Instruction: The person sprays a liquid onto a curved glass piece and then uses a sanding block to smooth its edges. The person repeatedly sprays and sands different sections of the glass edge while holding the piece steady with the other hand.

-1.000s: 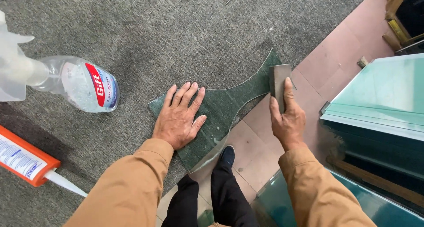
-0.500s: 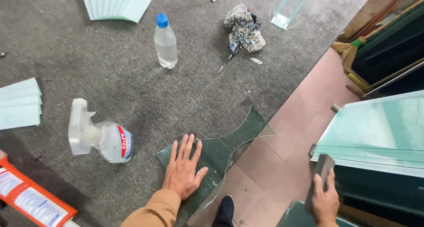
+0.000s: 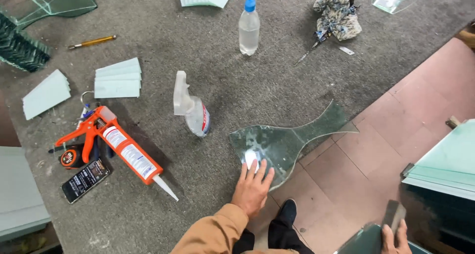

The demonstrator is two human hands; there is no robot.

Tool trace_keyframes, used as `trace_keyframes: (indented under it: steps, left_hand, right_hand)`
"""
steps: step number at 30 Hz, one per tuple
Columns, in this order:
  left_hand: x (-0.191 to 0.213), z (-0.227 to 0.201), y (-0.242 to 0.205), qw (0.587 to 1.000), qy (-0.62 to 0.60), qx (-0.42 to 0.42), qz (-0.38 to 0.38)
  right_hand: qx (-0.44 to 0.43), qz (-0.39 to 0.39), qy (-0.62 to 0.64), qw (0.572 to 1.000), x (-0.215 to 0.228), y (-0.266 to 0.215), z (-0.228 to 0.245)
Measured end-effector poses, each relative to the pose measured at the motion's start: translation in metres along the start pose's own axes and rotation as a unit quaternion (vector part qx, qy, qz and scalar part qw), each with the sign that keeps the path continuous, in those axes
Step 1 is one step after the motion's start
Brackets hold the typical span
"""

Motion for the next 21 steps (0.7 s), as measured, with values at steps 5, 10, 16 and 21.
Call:
trace_keyframes:
  steps: [5, 10, 16, 21]
  left_hand:
    - [0.069, 0.055, 0.021, 0.974, -0.182, 0.088, -0.105]
    - [0.099, 0.121, 0.055, 0.857, -0.342, 0.335, -0.19]
    - [0.113, 0.088, 0.068, 0.842, -0.367, 0.31, -0.246]
    - [0.101, 0.066, 0.048, 0.78, -0.399, 0.399, -0.271]
  right_hand:
    - [-0.087, 0.028, 0.011, 0.996, 0.039, -0.056, 0.19]
    - [-0.018, 0.068, 0.082, 0.994, 0.023, -0.066, 0.251]
    - [-0.005, 0.241, 0.059, 0.969, 0.005, -0.101, 0.322]
    - [0.375, 0.286, 0.073, 0.879, -0.019, -0.129, 0.385]
Point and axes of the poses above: each hand's wrist, its own y-axis towards the middle knuckle, its own x-axis out of the back of the hand, z = x × y, the point moved 8 cm from there along y, towards the middle knuckle
